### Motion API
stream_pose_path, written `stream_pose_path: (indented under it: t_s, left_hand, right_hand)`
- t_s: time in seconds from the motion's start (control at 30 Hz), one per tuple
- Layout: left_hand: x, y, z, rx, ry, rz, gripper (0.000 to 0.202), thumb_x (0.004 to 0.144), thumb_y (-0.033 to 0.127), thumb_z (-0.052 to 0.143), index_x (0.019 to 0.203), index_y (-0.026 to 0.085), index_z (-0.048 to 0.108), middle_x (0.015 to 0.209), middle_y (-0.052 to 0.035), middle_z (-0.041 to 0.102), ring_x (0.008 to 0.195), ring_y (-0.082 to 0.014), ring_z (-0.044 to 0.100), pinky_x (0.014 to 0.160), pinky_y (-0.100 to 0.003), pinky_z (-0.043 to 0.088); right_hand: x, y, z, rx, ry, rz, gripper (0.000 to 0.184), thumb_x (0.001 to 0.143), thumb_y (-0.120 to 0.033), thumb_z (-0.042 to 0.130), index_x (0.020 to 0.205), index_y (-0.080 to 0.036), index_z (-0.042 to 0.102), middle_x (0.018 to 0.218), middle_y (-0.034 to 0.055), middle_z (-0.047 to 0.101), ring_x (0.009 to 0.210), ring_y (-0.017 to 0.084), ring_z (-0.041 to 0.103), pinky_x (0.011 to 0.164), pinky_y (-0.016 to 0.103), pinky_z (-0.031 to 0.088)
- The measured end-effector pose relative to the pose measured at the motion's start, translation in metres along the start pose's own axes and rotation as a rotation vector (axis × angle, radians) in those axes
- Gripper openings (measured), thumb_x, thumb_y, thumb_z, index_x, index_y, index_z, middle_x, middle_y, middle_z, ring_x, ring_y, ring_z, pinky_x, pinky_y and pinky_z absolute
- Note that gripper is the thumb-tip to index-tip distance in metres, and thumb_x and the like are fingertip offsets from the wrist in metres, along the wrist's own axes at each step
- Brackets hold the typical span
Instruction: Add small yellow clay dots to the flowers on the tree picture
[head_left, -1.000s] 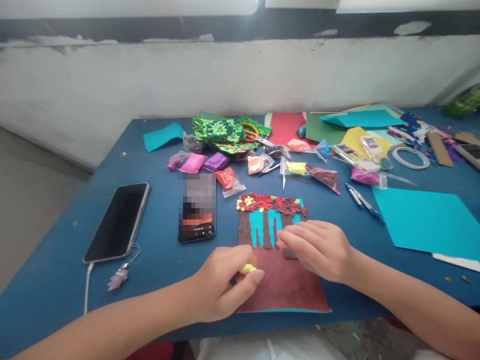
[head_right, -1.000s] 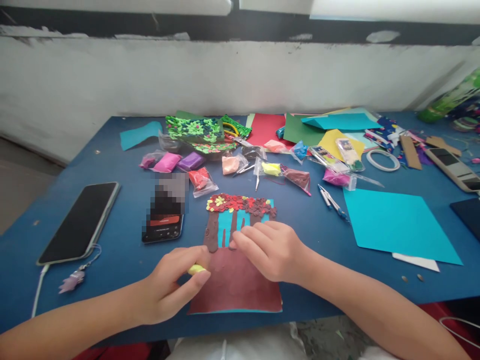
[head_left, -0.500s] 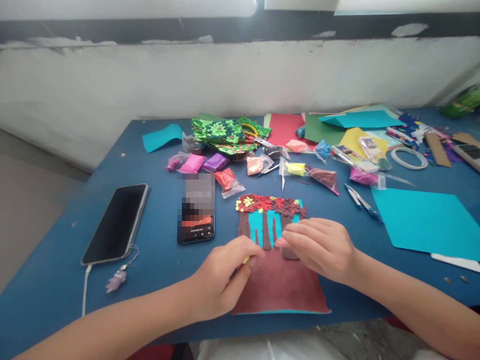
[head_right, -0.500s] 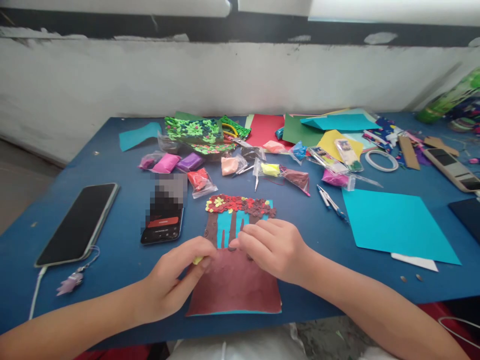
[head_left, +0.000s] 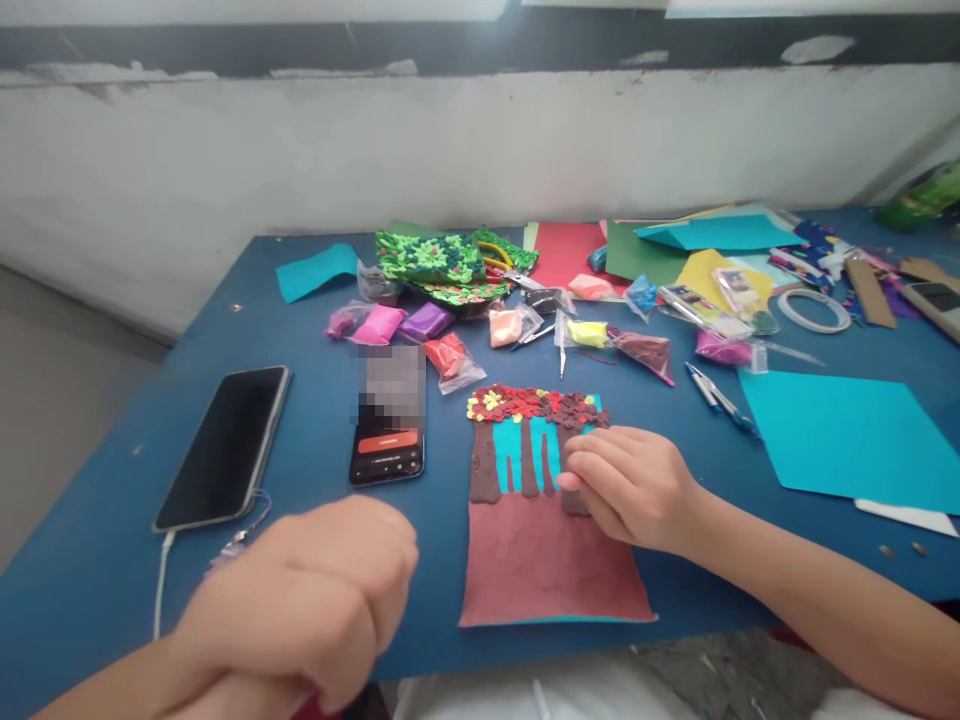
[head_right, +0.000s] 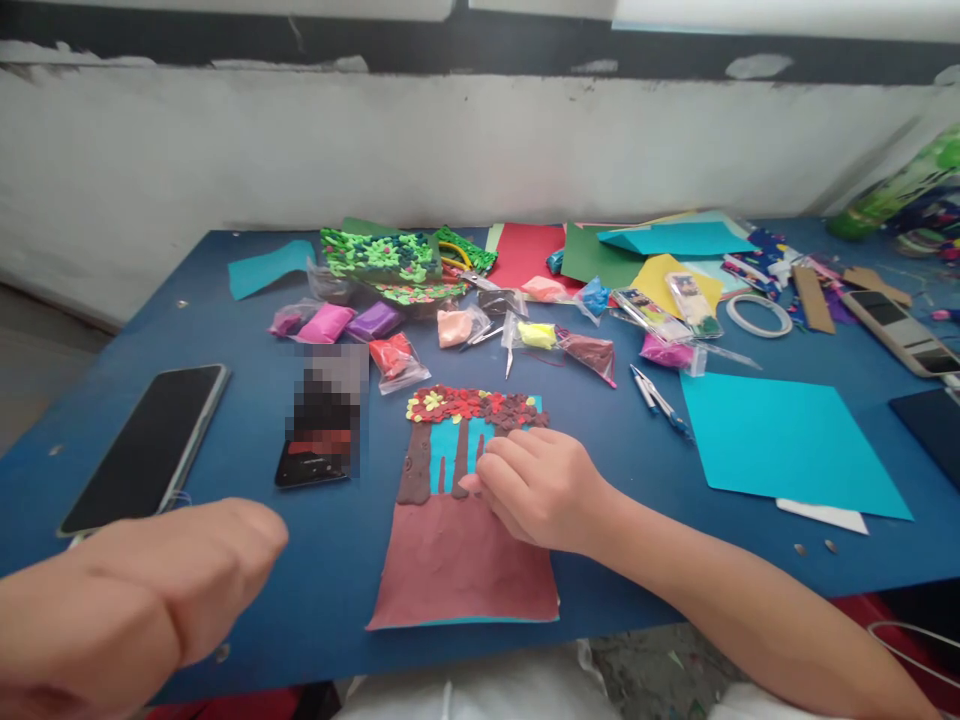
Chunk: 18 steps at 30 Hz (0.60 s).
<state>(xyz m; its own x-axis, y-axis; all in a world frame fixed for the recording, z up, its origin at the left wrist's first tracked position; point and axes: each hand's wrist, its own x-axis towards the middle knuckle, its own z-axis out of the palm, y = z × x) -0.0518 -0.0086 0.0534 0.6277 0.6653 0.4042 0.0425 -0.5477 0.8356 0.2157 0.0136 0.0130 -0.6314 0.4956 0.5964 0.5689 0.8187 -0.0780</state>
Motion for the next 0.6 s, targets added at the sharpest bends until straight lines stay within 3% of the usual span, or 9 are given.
stream_pose_path:
  t_s: [0.03, 0.07, 0.1, 0.13, 0.2, 0.27, 0.4, 0.6]
  left_hand:
    - [0.0, 0.001, 0.003, -0.072, -0.059, 0.06, 0.041, 0.097, 0.037, 0.03, 0.061, 0.02, 0.038, 0.041, 0.0028, 0.043, 0.038, -0.0115, 0.039, 0.046, -0.029, 0.039]
    - [0.001, -0.001, 0.009, -0.052, -0.024, -0.056, 0.041, 0.098, 0.034, 0.024, 0.06, 0.019, 0.033, 0.042, 0.0017, 0.043, 0.041, -0.0128, 0.037, 0.048, -0.03, 0.038]
    - [0.002, -0.004, 0.015, -0.05, -0.066, -0.087, 0.042, 0.098, 0.035, 0.022, 0.06, 0.02, 0.031, 0.042, 0.001, 0.041, 0.041, -0.0138, 0.037, 0.047, -0.031, 0.035]
    - [0.004, -0.009, 0.022, -0.048, -0.192, -0.127, 0.042, 0.097, 0.036, 0.021, 0.06, 0.02, 0.032, 0.042, 0.0002, 0.04, 0.042, -0.015, 0.038, 0.048, -0.032, 0.035]
    - [0.007, -0.021, 0.034, -0.151, -0.218, -0.13, 0.038, 0.094, 0.032, 0.025, 0.058, 0.021, 0.031, 0.042, 0.0002, 0.037, 0.04, -0.0143, 0.034, 0.044, -0.032, 0.029]
    - [0.009, -0.031, 0.041, -0.198, -0.314, -0.159, 0.028, 0.086, 0.02, 0.034, 0.058, 0.021, 0.033, 0.047, -0.0006, 0.042, 0.042, -0.0139, 0.038, 0.045, -0.03, 0.032]
    - [0.008, -0.039, 0.041, -0.144, -0.321, -0.092, 0.015, 0.071, 0.01, 0.039, 0.061, 0.021, 0.037, 0.049, 0.0005, 0.045, 0.042, -0.0128, 0.037, 0.045, -0.028, 0.032]
    - [0.009, -0.038, 0.038, -0.09, -0.302, -0.097, 0.017, 0.072, 0.009, 0.037, 0.061, 0.021, 0.042, 0.05, -0.0015, 0.051, 0.043, -0.0135, 0.043, 0.046, -0.027, 0.034]
  right_hand:
    - [0.0, 0.0, 0.0, 0.017, -0.004, 0.002, 0.02, 0.092, -0.014, 0.041, 0.074, -0.015, 0.051, 0.067, 0.0065, 0.064, 0.059, 0.014, 0.058, 0.054, 0.026, 0.043]
    - [0.0, -0.001, 0.0, 0.032, -0.004, 0.002, 0.019, 0.091, -0.014, 0.04, 0.075, -0.016, 0.05, 0.067, 0.0066, 0.063, 0.059, 0.014, 0.056, 0.054, 0.026, 0.043]
    - [-0.001, -0.001, 0.0, 0.042, 0.004, 0.002, 0.016, 0.09, -0.013, 0.04, 0.077, -0.016, 0.049, 0.068, 0.0067, 0.063, 0.06, 0.014, 0.056, 0.054, 0.026, 0.043]
    - [-0.001, -0.001, 0.0, 0.044, 0.015, 0.0, 0.013, 0.089, -0.012, 0.041, 0.08, -0.016, 0.049, 0.069, 0.0067, 0.063, 0.061, 0.014, 0.057, 0.055, 0.026, 0.043]
    - [-0.002, -0.001, 0.001, 0.019, 0.025, -0.011, 0.008, 0.088, -0.009, 0.043, 0.086, -0.016, 0.048, 0.074, 0.0064, 0.064, 0.065, 0.014, 0.058, 0.058, 0.025, 0.044]
    - [-0.003, -0.001, 0.002, -0.021, 0.016, -0.033, 0.011, 0.087, -0.006, 0.043, 0.09, -0.015, 0.049, 0.078, 0.0056, 0.066, 0.067, 0.013, 0.058, 0.06, 0.024, 0.044]
    - [-0.003, -0.001, 0.003, -0.059, -0.008, -0.063, 0.004, 0.089, -0.012, 0.049, 0.089, -0.013, 0.053, 0.077, 0.0059, 0.067, 0.065, 0.013, 0.058, 0.058, 0.025, 0.043]
    - [-0.002, -0.003, 0.003, -0.019, -0.048, -0.029, 0.018, 0.091, -0.012, 0.042, 0.077, -0.016, 0.053, 0.073, 0.0053, 0.065, 0.065, 0.013, 0.058, 0.061, 0.026, 0.045]
